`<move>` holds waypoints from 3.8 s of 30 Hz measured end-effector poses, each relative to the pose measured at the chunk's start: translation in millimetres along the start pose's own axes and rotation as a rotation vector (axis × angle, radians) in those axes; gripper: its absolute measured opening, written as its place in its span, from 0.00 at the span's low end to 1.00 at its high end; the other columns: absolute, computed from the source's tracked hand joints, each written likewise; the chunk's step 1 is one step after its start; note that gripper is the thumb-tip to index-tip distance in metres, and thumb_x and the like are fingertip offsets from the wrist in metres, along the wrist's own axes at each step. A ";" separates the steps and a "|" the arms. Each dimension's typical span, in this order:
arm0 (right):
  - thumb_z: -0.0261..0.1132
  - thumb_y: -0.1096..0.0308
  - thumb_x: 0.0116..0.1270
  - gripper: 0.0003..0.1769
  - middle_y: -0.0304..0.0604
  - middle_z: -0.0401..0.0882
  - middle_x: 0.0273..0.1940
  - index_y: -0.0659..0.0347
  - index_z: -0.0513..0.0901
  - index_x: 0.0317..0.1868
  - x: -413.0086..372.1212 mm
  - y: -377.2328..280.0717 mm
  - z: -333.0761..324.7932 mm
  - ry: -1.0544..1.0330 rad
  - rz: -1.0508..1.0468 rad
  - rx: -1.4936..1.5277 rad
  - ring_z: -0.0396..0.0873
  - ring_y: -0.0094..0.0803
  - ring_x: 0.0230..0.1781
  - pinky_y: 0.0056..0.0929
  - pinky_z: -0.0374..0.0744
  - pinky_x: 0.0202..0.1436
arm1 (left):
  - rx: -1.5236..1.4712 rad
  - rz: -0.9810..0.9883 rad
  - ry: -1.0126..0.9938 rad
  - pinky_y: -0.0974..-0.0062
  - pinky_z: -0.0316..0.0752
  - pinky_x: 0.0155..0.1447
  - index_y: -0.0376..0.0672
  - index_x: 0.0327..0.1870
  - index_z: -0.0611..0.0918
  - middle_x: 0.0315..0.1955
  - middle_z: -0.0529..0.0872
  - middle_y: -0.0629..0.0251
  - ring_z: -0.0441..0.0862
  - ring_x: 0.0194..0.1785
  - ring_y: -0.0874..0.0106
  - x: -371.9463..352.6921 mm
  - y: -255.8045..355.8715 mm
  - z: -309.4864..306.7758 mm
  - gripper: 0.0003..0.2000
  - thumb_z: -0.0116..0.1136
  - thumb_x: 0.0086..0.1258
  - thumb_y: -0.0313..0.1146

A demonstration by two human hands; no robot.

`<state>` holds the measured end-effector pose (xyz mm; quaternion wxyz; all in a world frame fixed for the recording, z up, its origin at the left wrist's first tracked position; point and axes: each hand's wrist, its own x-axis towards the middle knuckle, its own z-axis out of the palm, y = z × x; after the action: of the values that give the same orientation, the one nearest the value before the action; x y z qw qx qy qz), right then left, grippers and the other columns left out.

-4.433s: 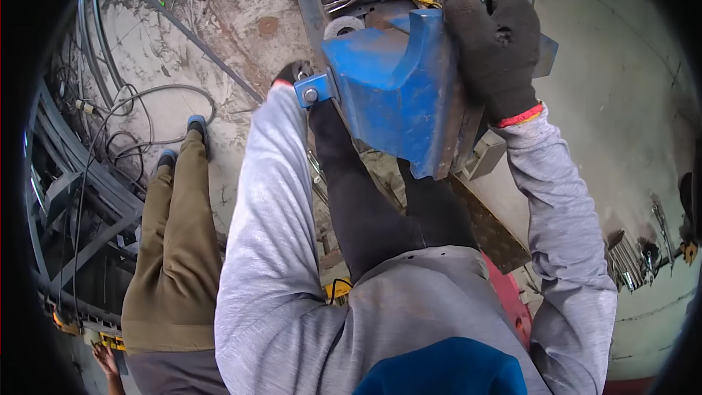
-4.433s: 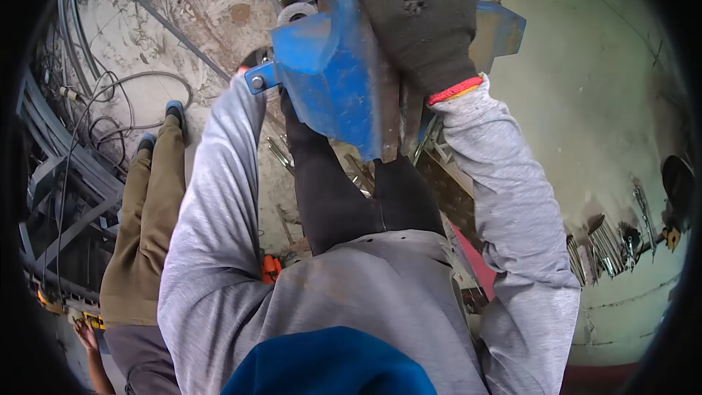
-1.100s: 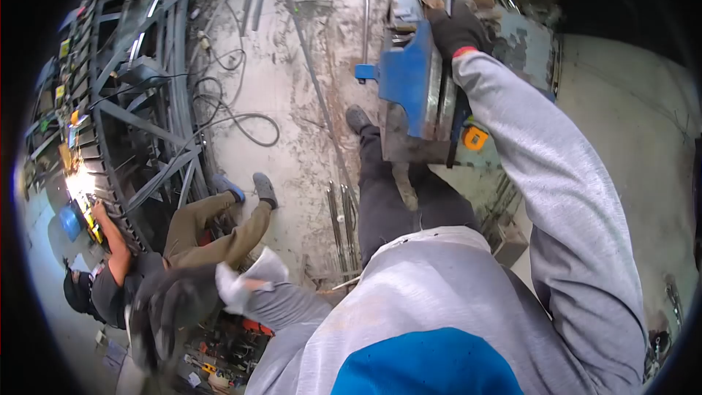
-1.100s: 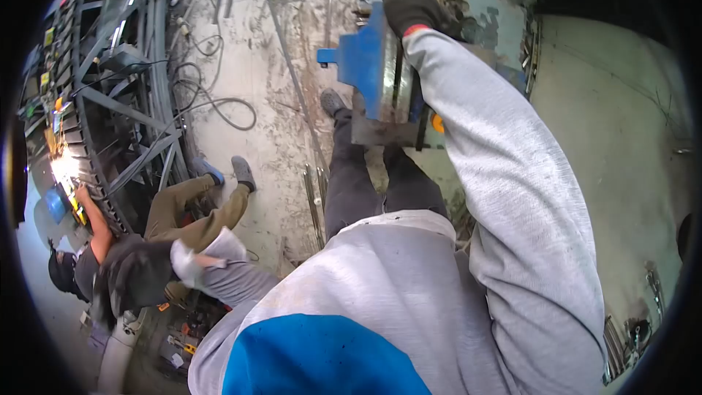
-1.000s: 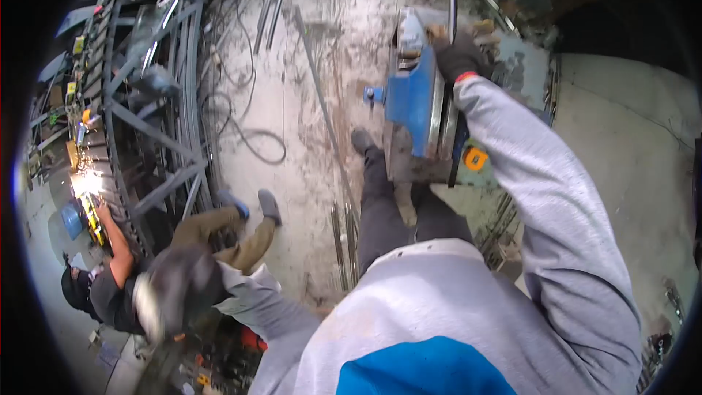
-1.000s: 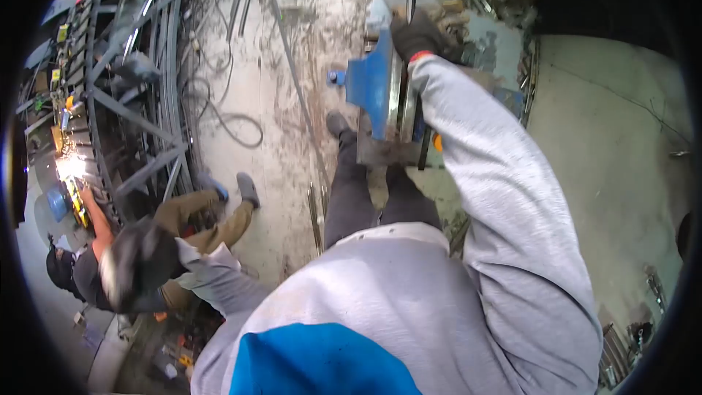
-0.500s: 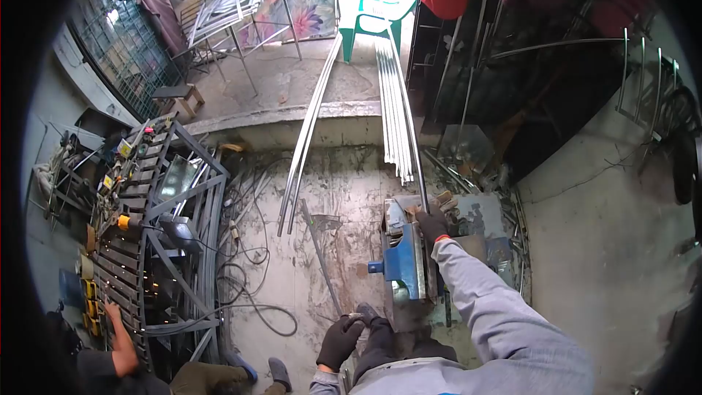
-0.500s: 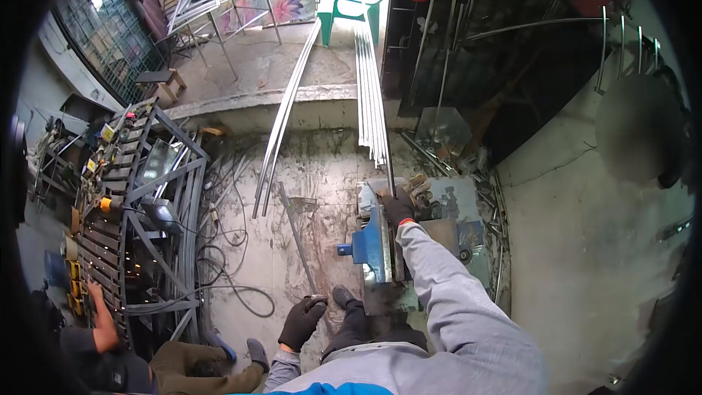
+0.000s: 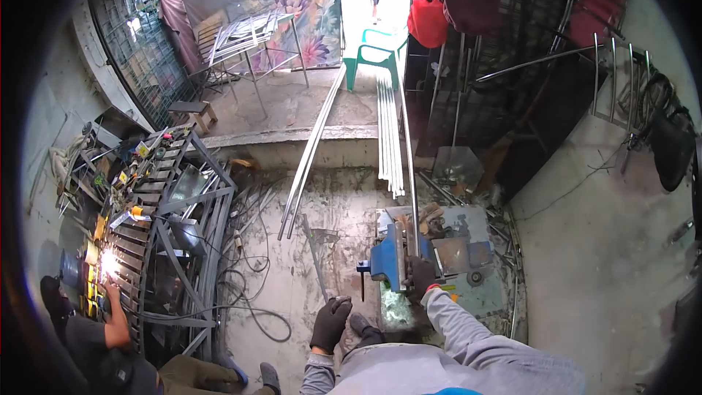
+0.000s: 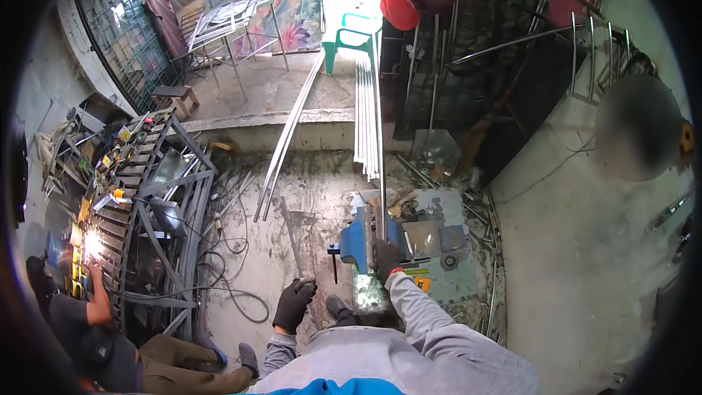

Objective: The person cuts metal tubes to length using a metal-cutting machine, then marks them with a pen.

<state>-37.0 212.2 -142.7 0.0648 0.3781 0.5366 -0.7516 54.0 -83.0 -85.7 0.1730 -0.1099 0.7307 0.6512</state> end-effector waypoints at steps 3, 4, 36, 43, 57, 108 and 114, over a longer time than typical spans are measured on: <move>0.64 0.62 0.72 0.13 0.28 0.68 0.18 0.47 0.74 0.27 -7.1 33.5 -22.1 -0.029 0.001 0.020 0.64 0.22 0.10 0.29 0.66 0.12 | -0.060 0.099 -0.050 0.74 0.78 0.53 0.34 0.52 0.87 0.43 0.89 0.60 0.85 0.46 0.73 -2.9 -8.1 21.0 0.17 0.58 0.75 0.39; 0.64 0.62 0.72 0.14 0.28 0.68 0.17 0.45 0.73 0.26 -9.8 41.4 -29.8 -0.049 0.016 0.048 0.63 0.22 0.10 0.28 0.63 0.12 | -0.067 0.099 -0.047 0.74 0.78 0.53 0.34 0.52 0.87 0.43 0.89 0.60 0.85 0.46 0.73 -7.7 -1.9 27.0 0.17 0.58 0.75 0.39; 0.63 0.53 0.74 0.15 0.33 0.74 0.22 0.53 0.81 0.32 -44.3 80.1 -96.2 -0.166 0.147 -0.356 0.72 0.24 0.18 0.30 0.75 0.23 | -0.336 -0.095 -0.154 0.71 0.80 0.50 0.40 0.56 0.86 0.45 0.90 0.67 0.86 0.47 0.75 -21.2 -1.6 32.1 0.20 0.60 0.75 0.48; 0.63 0.52 0.74 0.18 0.34 0.73 0.19 0.54 0.81 0.28 -56.2 69.3 -91.4 -0.146 0.177 -0.353 0.70 0.25 0.15 0.32 0.71 0.21 | -0.325 -0.086 -0.217 0.74 0.79 0.49 0.40 0.54 0.86 0.44 0.90 0.66 0.86 0.45 0.75 -16.9 -17.6 33.8 0.18 0.58 0.77 0.46; 0.65 0.47 0.69 0.21 0.39 0.82 0.25 0.58 0.84 0.34 -45.0 68.3 -92.6 -0.133 0.116 -0.700 0.75 0.30 0.19 0.35 0.70 0.23 | -0.352 -0.156 -0.166 0.76 0.77 0.45 0.41 0.48 0.86 0.39 0.87 0.70 0.82 0.40 0.77 -25.4 -13.6 36.7 0.16 0.56 0.76 0.44; 0.60 0.58 0.79 0.10 0.24 0.64 0.21 0.46 0.75 0.35 -4.3 14.1 37.5 -0.704 0.153 0.273 0.63 0.16 0.15 0.26 0.70 0.17 | 0.956 -0.755 0.733 0.52 0.81 0.50 0.49 0.45 0.90 0.39 0.90 0.53 0.88 0.44 0.50 -662.0 -181.9 124.1 0.18 0.65 0.59 0.48; 0.62 0.57 0.80 0.11 0.33 0.71 0.22 0.53 0.78 0.40 -64.0 80.1 32.3 -0.919 0.102 0.261 0.74 0.29 0.19 0.35 0.79 0.24 | 2.160 -1.542 0.778 0.47 0.80 0.62 0.56 0.60 0.88 0.57 0.90 0.55 0.87 0.60 0.52 -677.5 -351.2 160.2 0.24 0.54 0.73 0.58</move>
<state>32.4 131.5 -158.1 0.2840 0.0375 0.3344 -0.8978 827.7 -13.2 -153.1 0.2716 -0.4680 0.6237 -0.5641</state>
